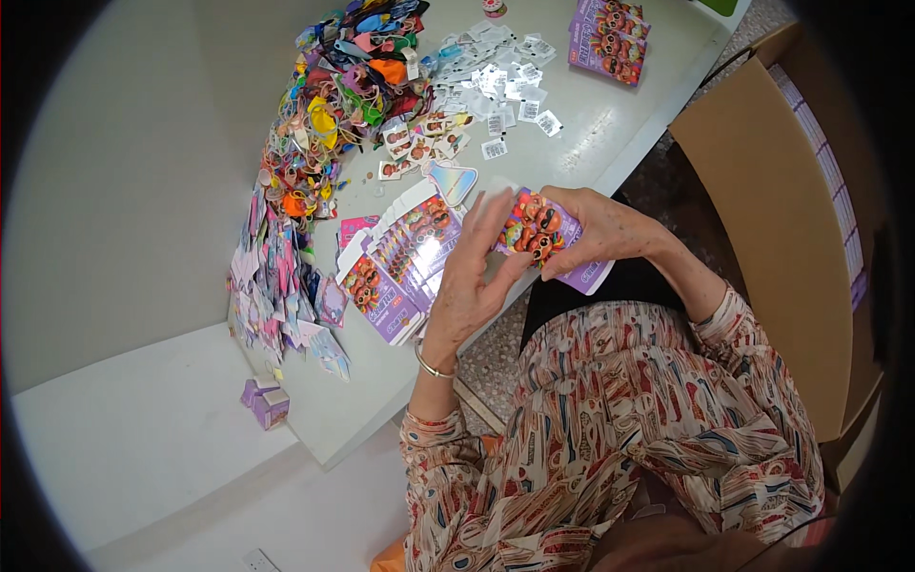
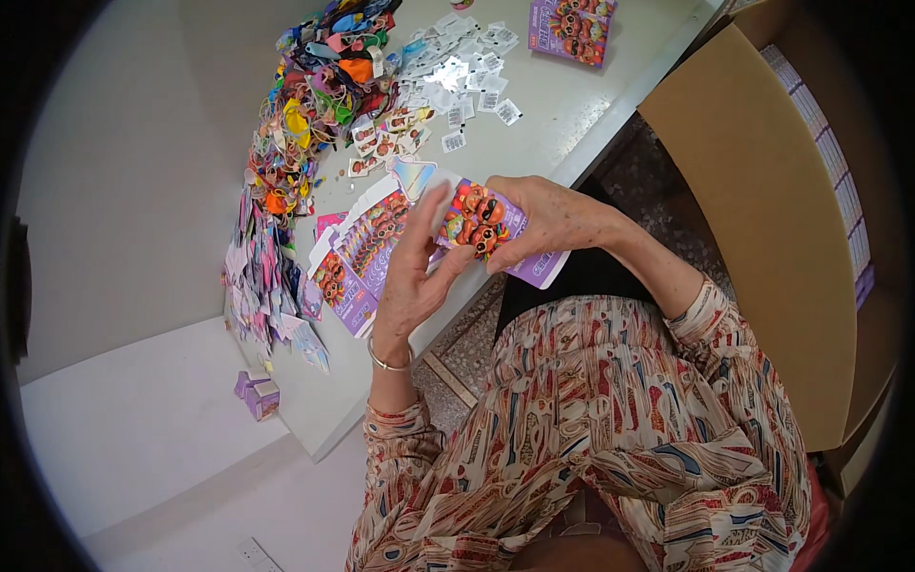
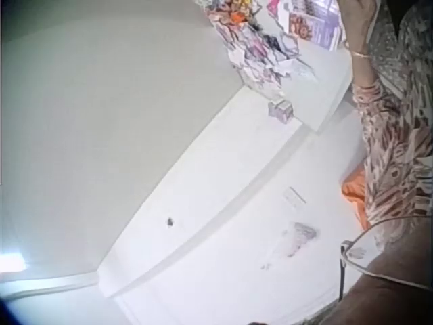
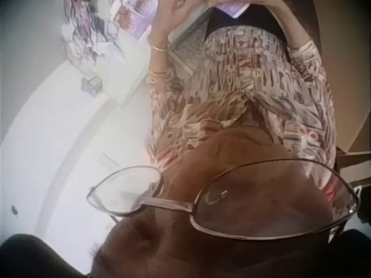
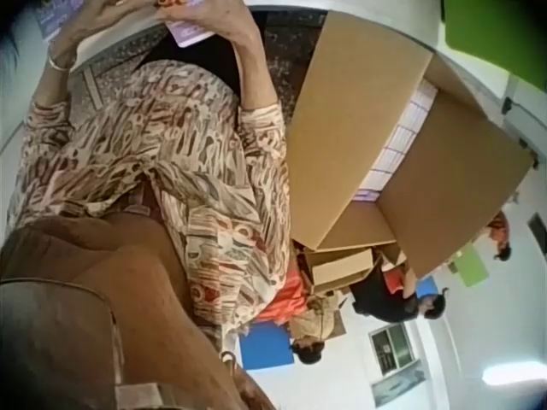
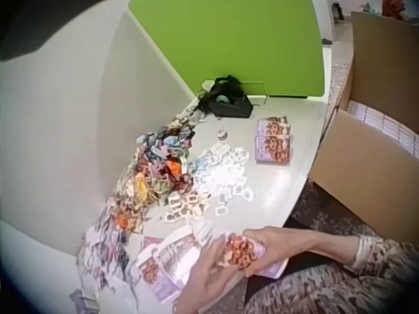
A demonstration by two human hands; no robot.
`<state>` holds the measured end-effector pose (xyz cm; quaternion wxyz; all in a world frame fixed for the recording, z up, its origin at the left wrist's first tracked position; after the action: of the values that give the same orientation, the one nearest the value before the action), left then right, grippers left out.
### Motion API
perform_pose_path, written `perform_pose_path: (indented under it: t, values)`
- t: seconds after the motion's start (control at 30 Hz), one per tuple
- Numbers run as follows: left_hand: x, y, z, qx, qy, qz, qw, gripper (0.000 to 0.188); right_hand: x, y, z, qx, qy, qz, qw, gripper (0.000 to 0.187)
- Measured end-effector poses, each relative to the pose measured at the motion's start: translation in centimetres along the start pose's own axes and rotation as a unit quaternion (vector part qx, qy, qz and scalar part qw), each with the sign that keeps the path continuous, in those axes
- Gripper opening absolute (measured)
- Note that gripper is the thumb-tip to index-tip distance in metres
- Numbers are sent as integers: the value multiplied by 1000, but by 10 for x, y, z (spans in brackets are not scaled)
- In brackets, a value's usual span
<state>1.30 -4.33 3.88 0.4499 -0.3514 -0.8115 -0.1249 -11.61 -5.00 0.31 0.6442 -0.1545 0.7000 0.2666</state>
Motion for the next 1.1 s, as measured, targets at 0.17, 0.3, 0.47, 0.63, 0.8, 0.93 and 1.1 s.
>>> perform_pose_path:
  t: [0.17, 0.3, 0.47, 0.63, 0.8, 0.93, 1.1]
  values:
    - [13, -1, 1, 86, -86, -9, 993, 53, 8, 0, -8, 38, 9, -7, 999, 59]
    - [-8, 7, -2, 172, 161, -133, 963, 41, 14, 1, -4, 24, 38, 11, 999, 60]
    - [-20, 4, -3, 211, 355, -174, 894, 28, 8, 6, -5, 25, 65, 23, 997, 60]
    - [-19, 5, -1, 241, 316, -188, 898, 25, 10, 7, -6, 21, 84, 20, 996, 62]
    - [-19, 7, 0, 252, 242, -173, 921, 25, 14, 6, -6, 33, 94, -1, 995, 61]
    - [-12, 9, 6, 226, 111, -117, 961, 27, 15, 8, -8, 30, 69, 11, 997, 61]
    - [7, 8, 19, 219, 37, -84, 971, 29, 14, 7, -9, 34, 86, -3, 996, 60]
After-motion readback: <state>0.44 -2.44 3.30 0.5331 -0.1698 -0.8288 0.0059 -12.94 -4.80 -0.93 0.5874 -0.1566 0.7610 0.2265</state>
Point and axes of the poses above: each hand's wrist, its own y-axis away from the middle knuckle, its own z-axis out of the palm, x = y × z, the point moved 8 cm from there along -y, towards the middle knuckle, and after that the axes turned 8 degrees about z, right-handed, at the moved point
